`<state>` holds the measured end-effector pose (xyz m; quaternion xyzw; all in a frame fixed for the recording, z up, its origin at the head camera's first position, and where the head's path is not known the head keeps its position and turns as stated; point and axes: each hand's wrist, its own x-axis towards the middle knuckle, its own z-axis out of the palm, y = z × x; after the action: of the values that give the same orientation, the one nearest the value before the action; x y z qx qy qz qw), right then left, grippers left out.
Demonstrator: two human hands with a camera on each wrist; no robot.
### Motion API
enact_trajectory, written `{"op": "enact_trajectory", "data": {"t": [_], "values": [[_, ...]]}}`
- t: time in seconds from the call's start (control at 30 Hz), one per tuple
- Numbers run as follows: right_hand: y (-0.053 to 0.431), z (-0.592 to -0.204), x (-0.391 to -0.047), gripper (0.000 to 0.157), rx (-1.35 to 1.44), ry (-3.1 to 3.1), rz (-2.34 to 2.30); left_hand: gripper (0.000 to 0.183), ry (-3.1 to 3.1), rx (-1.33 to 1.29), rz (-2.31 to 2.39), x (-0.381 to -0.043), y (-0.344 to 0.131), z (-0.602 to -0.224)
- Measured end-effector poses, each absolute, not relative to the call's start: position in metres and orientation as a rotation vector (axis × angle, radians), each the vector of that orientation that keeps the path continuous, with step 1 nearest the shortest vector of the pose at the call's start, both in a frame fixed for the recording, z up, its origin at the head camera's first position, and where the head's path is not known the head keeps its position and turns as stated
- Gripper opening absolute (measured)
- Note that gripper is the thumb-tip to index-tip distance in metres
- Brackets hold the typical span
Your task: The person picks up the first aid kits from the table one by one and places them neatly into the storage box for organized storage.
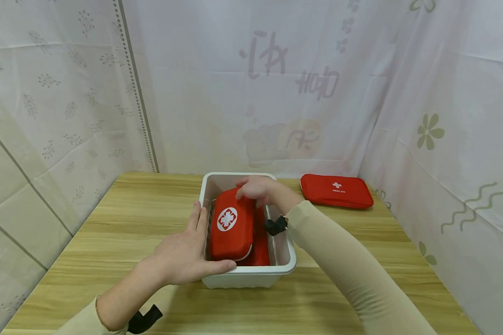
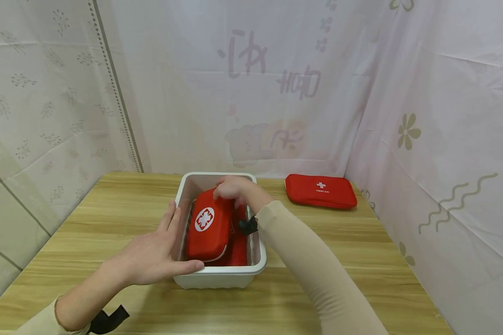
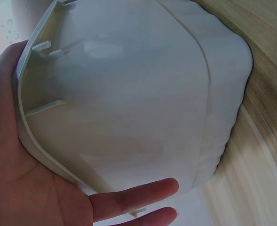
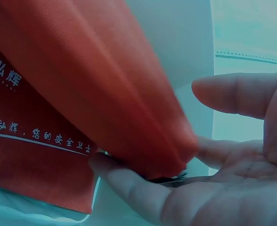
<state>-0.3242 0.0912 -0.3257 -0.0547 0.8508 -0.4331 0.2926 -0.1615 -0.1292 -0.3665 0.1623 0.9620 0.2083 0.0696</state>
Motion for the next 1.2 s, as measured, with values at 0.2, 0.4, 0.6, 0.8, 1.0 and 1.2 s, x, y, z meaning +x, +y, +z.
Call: {"op": "enact_trajectory", "data": {"t": [0.2,0.4,0.6,0.8,1.0,1.2], "values": [[0.095,-0.327,-0.323,0.070,-0.153,2.274,-1.159,0.153,2.907,0.492,0.624,-0.162,-0.129,-0.368],[0.105,-0.326,-0.322,0.067,-0.121,2.249,-1.175,0.152,2.901,0.489,0.629,-0.162,-0.128,-0.367],[0.114,-0.314,-0.320,0.065,-0.182,2.206,-1.188,0.152,2.901,0.489,0.639,-0.161,-0.128,-0.367],[0.129,-0.294,-0.314,0.060,-0.290,2.210,-1.245,0.152,2.904,0.487,0.650,-0.160,-0.129,-0.367],[0.166,-0.284,-0.318,0.057,-0.328,2.211,-1.372,0.152,2.913,0.493,0.647,-0.160,-0.129,-0.368],[0.218,-0.292,-0.330,0.058,-0.247,2.274,-1.491,0.152,2.916,0.492,0.637,-0.160,-0.128,-0.368]]}}
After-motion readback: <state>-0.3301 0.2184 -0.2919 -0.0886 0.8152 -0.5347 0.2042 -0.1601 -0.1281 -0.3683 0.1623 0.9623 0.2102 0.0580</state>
